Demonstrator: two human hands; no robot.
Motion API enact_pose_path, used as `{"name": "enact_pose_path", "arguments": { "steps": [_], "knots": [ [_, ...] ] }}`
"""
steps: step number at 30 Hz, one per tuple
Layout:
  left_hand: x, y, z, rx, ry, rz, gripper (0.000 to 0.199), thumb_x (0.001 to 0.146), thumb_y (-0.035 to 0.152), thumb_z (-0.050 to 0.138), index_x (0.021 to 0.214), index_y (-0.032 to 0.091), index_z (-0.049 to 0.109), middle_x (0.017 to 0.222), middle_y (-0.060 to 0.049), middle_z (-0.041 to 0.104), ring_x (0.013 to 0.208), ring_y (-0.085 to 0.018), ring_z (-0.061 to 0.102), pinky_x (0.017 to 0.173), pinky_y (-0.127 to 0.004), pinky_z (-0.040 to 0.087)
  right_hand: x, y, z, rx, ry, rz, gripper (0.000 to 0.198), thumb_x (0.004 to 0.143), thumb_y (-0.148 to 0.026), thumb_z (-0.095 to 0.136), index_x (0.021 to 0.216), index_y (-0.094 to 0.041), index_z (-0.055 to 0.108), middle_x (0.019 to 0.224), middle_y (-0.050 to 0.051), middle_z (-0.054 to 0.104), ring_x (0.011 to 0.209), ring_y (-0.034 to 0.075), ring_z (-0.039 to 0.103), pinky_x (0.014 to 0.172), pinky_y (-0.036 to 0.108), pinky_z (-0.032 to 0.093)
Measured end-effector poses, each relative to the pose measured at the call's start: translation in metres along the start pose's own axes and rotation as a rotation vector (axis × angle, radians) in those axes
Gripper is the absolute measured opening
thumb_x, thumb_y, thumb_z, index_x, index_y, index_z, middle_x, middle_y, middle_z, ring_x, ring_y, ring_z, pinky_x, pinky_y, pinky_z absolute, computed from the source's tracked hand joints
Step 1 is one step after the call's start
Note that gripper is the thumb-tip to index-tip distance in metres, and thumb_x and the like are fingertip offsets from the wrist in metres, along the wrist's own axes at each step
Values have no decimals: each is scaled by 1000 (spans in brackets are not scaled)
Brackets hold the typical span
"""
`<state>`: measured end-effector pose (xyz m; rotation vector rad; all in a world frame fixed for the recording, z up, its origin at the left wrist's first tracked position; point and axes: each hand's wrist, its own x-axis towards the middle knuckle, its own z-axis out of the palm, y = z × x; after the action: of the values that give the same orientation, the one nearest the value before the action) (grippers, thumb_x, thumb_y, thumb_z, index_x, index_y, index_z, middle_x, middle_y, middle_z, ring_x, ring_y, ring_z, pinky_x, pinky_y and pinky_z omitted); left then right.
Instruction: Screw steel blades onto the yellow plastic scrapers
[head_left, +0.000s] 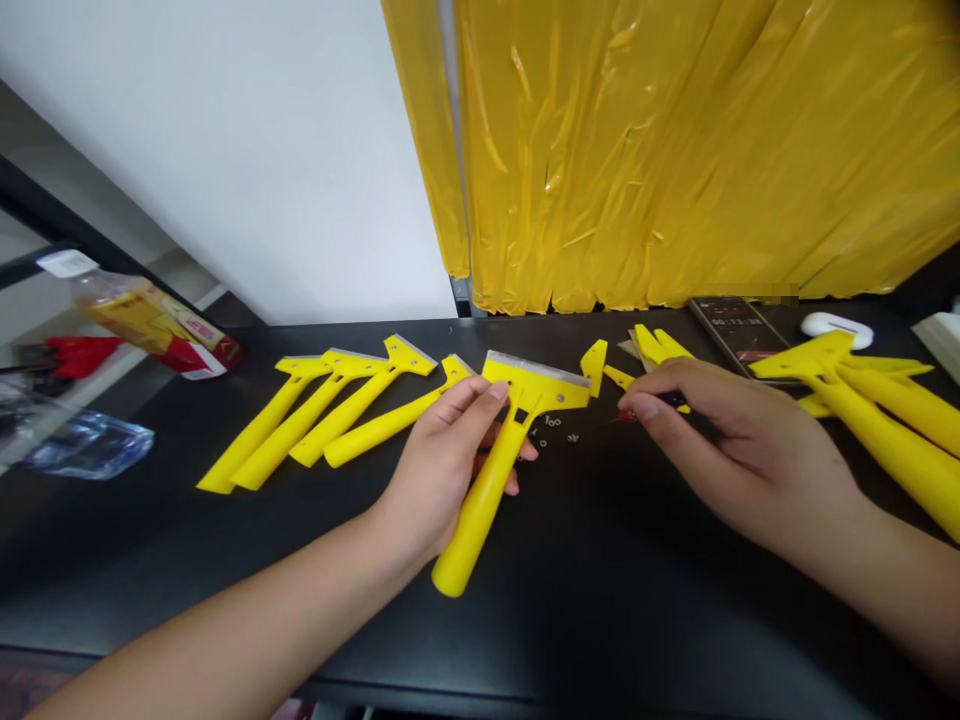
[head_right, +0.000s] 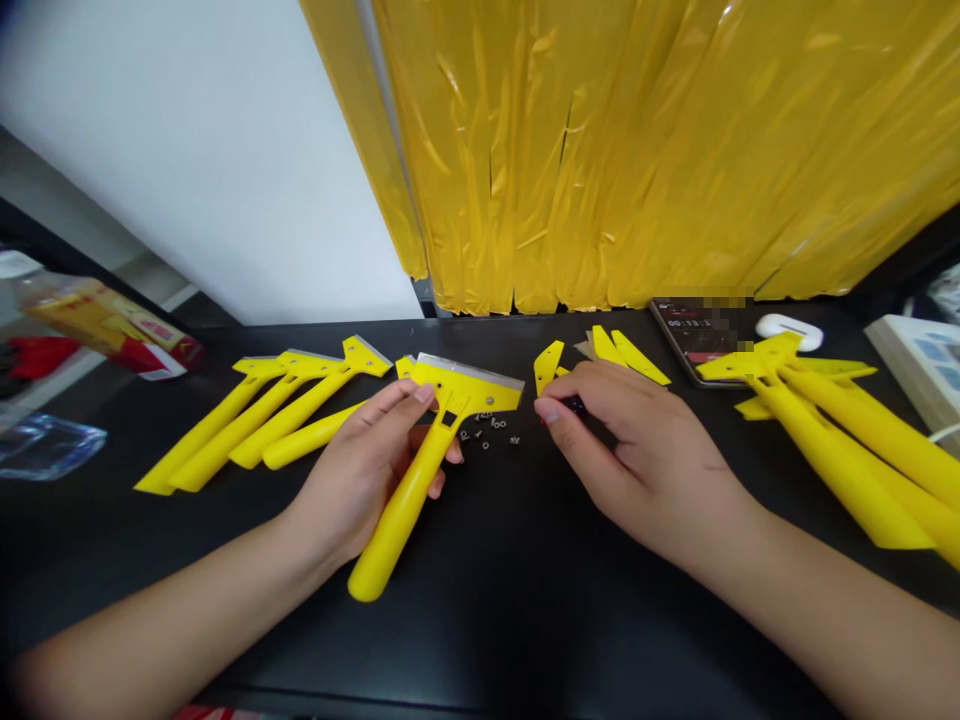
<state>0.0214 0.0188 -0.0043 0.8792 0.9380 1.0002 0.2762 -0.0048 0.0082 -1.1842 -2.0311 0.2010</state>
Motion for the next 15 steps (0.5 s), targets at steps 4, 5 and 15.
{"name": "enact_pose_path", "arguments": {
  "steps": [4, 5, 15],
  "knots": [
    [0, 1, 1, 4, 4, -5, 25, 100, 43, 78, 106, 21, 67, 89, -2, 70, 68, -17, 72, 47, -21, 57, 0, 1, 0, 1, -7, 10, 11, 110, -30, 60, 104, -28, 69, 94, 2, 77, 83, 21, 72, 76, 38, 53],
    [0, 1, 1, 4, 4, -5, 25, 100, 43, 78, 105, 21, 67, 89, -2, 70, 68, -17, 72, 47, -22, 57, 0, 1, 0, 2, -8, 12, 11, 110, -30, 60, 103, -28, 69, 94, 2, 77, 83, 21, 72, 75, 38, 53],
    [-1, 1, 2, -5, 5, -3, 24, 99, 41, 80, 106, 21, 69, 92, -2, 71, 68, -17, 72, 46, -21, 57, 2, -2, -1, -2, 3, 11, 13, 109, -30, 60, 99, -28, 69, 89, 1, 75, 78, 22, 71, 72, 38, 52]
  ]
}}
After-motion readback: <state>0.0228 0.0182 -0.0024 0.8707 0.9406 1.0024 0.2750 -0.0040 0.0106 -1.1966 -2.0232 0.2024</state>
